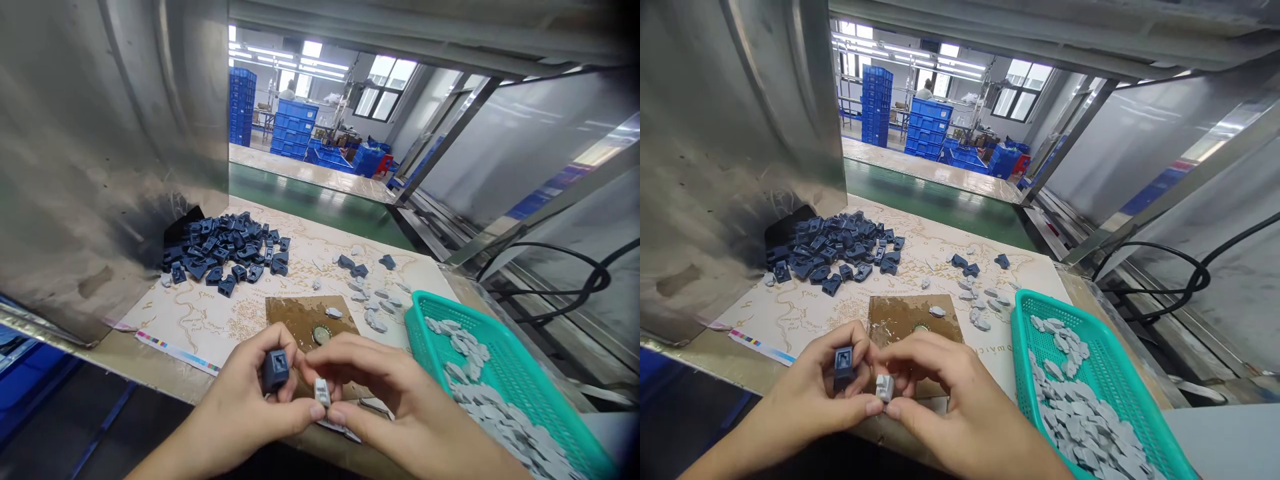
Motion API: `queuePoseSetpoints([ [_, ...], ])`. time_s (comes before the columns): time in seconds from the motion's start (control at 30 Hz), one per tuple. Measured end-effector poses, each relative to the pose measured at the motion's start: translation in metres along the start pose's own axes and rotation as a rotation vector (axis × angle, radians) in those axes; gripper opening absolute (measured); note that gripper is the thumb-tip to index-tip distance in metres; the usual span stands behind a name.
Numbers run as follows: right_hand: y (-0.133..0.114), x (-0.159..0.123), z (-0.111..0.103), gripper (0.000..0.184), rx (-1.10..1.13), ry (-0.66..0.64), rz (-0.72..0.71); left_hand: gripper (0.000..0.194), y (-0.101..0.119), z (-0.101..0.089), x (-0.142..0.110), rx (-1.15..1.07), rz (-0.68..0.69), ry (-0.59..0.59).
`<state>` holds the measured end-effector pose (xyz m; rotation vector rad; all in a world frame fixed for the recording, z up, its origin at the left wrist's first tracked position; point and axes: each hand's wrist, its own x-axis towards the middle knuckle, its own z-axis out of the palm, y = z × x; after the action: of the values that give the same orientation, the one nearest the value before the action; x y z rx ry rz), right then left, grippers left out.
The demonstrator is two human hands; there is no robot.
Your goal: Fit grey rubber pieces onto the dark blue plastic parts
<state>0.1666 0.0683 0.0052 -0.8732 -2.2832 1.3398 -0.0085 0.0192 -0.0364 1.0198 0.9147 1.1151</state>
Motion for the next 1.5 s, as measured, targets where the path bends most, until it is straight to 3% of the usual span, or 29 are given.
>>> queuePoseSetpoints([
  [0.13, -0.007, 0.012, -0.010, 0.025, -0.010, -0.225, 0.003, 0.031, -0.001, -0.005, 0.001, 0.017, -0.018, -0.114],
  [0.27, -0.006, 0.017, -0.012, 0.011, 0.105, -0.238, 0.027, 0.034, 0.001, -0.006, 0.004, -0.110, -0.032, -0.212],
  [0.43, 0.005, 0.012, -0.012, 0.014, 0.661, -0.046, 0.011, 0.036, -0.005, -0.007, -0.001, -0.237, -0.070, 0.026],
  [0.53, 0.012, 0.009, -0.013, 0.019, 0.834, 0.005, 0.055, 0.030, -0.011, -0.009, -0.004, -0.330, -0.084, 0.094],
  [0.8, 0.023, 0.014, -0.021, 0.016, 0.792, 0.102, 0.138, 0.042, -0.019, -0.009, -0.002, -0.274, -0.049, 0.117],
  [0.9, 0.027, 0.017, -0.025, 0.015, 0.817, 0.073, 0.109, 0.032, -0.023, -0.012, 0.000, -0.297, -0.025, 0.194],
  [1.0, 0.028, 0.021, -0.027, 0.012, 0.811, 0.035, 0.091, 0.024, -0.026, -0.017, 0.001, -0.231, -0.017, 0.125],
  [1.1, 0.027, 0.025, -0.031, 0.009, 0.632, 0.064, 0.088, 0.022, -0.026, -0.021, 0.003, -0.180, 0.017, 0.087],
  [1.3, 0.029, 0.040, -0.037, 0.020, -0.377, 0.125, 0.082, 0.020, -0.027, -0.022, 0.005, -0.162, 0.014, 0.137],
  [1.5, 0.037, 0.048, -0.037, 0.019, -0.616, 0.053, -0.040, 0.022, -0.034, -0.021, 0.001, -0.215, 0.030, 0.159],
])
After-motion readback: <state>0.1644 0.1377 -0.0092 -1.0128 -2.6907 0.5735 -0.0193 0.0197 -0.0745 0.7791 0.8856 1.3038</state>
